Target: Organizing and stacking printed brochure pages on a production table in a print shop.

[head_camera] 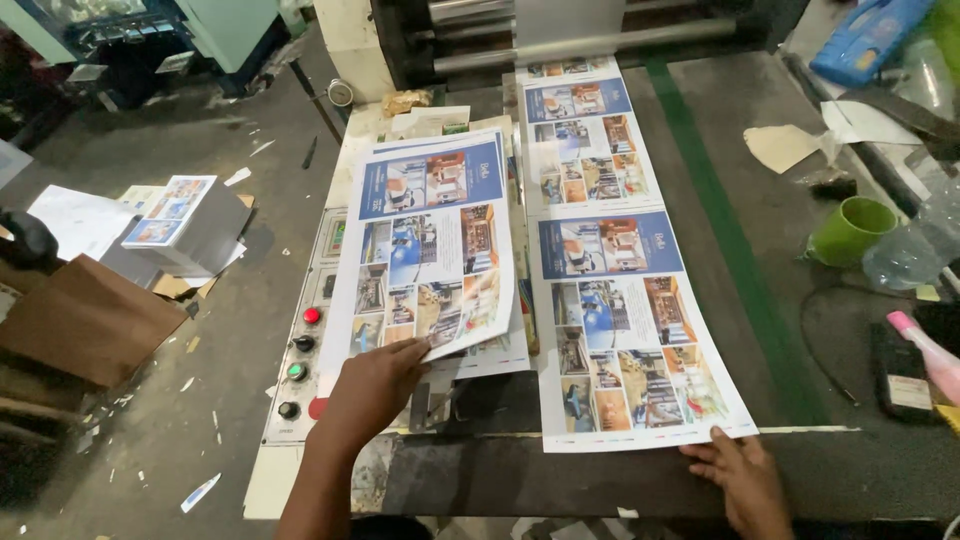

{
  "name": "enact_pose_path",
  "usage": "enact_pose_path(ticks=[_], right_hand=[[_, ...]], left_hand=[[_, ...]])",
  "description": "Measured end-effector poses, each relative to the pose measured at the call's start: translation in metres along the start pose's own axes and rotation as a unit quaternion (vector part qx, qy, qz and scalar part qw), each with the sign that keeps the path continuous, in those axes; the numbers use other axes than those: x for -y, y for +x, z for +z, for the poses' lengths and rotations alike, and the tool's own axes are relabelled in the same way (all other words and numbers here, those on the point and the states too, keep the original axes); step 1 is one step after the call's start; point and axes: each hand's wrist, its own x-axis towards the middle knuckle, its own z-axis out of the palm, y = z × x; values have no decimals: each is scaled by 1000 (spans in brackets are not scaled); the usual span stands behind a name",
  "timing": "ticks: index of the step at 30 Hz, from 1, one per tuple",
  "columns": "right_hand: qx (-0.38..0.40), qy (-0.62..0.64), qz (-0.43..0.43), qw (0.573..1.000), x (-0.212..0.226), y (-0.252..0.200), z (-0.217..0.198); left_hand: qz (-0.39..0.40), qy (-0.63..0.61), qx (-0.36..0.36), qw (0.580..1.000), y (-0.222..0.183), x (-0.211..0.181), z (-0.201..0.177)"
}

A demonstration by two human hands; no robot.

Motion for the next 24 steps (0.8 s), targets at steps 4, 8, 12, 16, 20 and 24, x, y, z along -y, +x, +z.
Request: enact_pose_path(ticks=[4,8,12,16,20,24], right_hand=[[5,0,14,1000,17,-10,3],[14,-1,43,999,-9,7,-8],[85,-38,32,995,8,-26,25],[188,-58,9,981,35,-68,89],[248,11,-48,968,60,-100,122],[191,47,-123,973,70,-93,110]], left_hand=[[-91,54,-1,994,-1,10,-3],[28,25,-242,970,-2,-17,-17],[169,7,-270,948,-4,-38,37],[178,-5,-190,965,-15,-90,72],[154,9,-118,981,-29,-116,82],[135,-55,-248,958,-34,-95,51]])
